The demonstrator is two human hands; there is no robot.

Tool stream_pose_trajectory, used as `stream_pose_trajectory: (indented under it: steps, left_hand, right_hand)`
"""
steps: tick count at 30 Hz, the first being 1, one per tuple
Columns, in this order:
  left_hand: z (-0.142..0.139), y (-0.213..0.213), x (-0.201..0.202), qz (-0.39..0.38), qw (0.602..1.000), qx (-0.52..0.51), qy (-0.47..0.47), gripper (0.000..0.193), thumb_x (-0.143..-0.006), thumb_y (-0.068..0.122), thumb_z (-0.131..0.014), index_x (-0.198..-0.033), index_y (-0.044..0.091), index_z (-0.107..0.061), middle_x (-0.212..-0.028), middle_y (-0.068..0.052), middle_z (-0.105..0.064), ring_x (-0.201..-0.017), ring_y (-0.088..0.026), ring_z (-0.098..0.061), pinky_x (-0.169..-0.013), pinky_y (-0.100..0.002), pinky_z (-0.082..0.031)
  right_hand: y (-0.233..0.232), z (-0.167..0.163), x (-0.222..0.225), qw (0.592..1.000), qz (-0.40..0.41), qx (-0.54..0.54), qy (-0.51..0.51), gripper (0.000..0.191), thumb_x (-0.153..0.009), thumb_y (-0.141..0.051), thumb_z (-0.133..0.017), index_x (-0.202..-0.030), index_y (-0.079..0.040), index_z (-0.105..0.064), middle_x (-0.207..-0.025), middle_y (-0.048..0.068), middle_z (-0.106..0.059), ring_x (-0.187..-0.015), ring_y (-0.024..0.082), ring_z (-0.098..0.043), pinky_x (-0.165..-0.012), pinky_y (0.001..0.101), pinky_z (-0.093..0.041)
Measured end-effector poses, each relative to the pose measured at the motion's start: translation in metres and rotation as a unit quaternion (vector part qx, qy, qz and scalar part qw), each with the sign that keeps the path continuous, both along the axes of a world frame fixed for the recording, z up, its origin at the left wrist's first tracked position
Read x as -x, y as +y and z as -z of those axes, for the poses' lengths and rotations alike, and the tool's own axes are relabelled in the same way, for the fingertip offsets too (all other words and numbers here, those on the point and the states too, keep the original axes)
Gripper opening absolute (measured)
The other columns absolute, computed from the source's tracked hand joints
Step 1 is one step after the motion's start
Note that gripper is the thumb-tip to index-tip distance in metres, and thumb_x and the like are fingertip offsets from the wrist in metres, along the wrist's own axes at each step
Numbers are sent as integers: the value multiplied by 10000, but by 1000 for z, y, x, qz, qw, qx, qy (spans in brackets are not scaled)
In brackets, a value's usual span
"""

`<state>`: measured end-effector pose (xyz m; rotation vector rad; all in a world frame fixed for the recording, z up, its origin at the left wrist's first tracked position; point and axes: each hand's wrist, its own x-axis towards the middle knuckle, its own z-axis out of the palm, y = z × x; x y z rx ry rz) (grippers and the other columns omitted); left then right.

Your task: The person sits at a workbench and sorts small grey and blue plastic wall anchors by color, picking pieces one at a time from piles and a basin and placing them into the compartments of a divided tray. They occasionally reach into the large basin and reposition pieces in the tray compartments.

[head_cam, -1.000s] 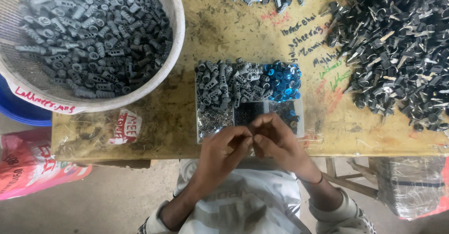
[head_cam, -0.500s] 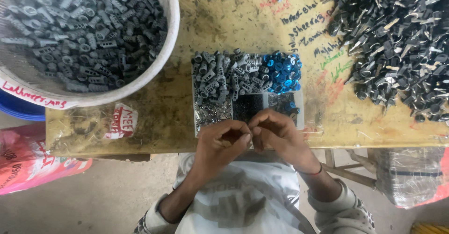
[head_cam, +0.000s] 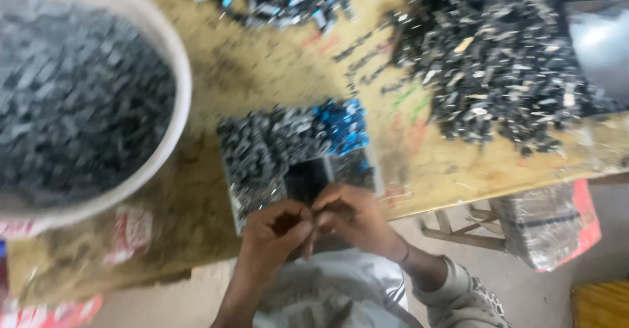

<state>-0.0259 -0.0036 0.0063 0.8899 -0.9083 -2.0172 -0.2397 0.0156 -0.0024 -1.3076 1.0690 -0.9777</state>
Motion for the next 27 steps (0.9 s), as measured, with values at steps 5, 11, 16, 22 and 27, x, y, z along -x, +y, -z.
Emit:
stream_pose_trajectory:
  steps: [5, 11, 16, 22, 27]
  left_hand:
    - [-1, -1, -1, 55, 996, -60, -24, 54, -878, -37, -677, -894, -68, -720, -681, -108, -704, -530, -146, -644, -482, -298, -543]
    - [-6, -1, -5, 102, 991, -14, -88, 89, -865, -31, -720, -945, -68, -730, -719, -102, -726, -575, -127, -669, -514, -277, -566]
    - [-6, 7, -3, 64, 989, -19, -131, 200, -837, -32, -706, -1034, -48, -738, -738, -81, -740, -597, -117, -687, -538, -272, -585]
    - [2, 7, 2, -13, 987, -31, -156, 120, -884, -14, -672, -979, -64, -727, -691, -87, -702, -573, -113, -652, -518, -268, -549]
    - [16, -4, 5, -3, 992, 0, -129, 87, -877, -28, -651, -948, -46, -698, -706, -81, -713, -573, -118, -662, -500, -267, -541]
  right_hand:
    - [-9, -6, 8, 988, -47, 149, -1, 210, -906, 25, -797, -1056, -22, -657, -999, 88, -718, -894, 163, -752, -724, 276, -625]
    - [-21, -33, 34, 926, -122, 314, 171, 242, -863, -113, -854, -1023, -69, -678, -965, 76, -739, -849, 190, -751, -679, 313, -586]
    - [-20, -41, 12, 987, -104, 99, 72, 197, -878, -108, -828, -1011, -48, -697, -961, 83, -745, -836, 214, -746, -670, 321, -595]
    - [-23, -57, 31, 945, -87, 126, 290, 109, -914, -123, -730, -1007, -77, -700, -928, 71, -747, -804, 222, -751, -663, 314, -600]
    - [-45, -49, 60, 798, -137, 186, 557, 259, -782, -112, -689, -1035, -56, -680, -925, 147, -685, -812, 366, -692, -651, 479, -513]
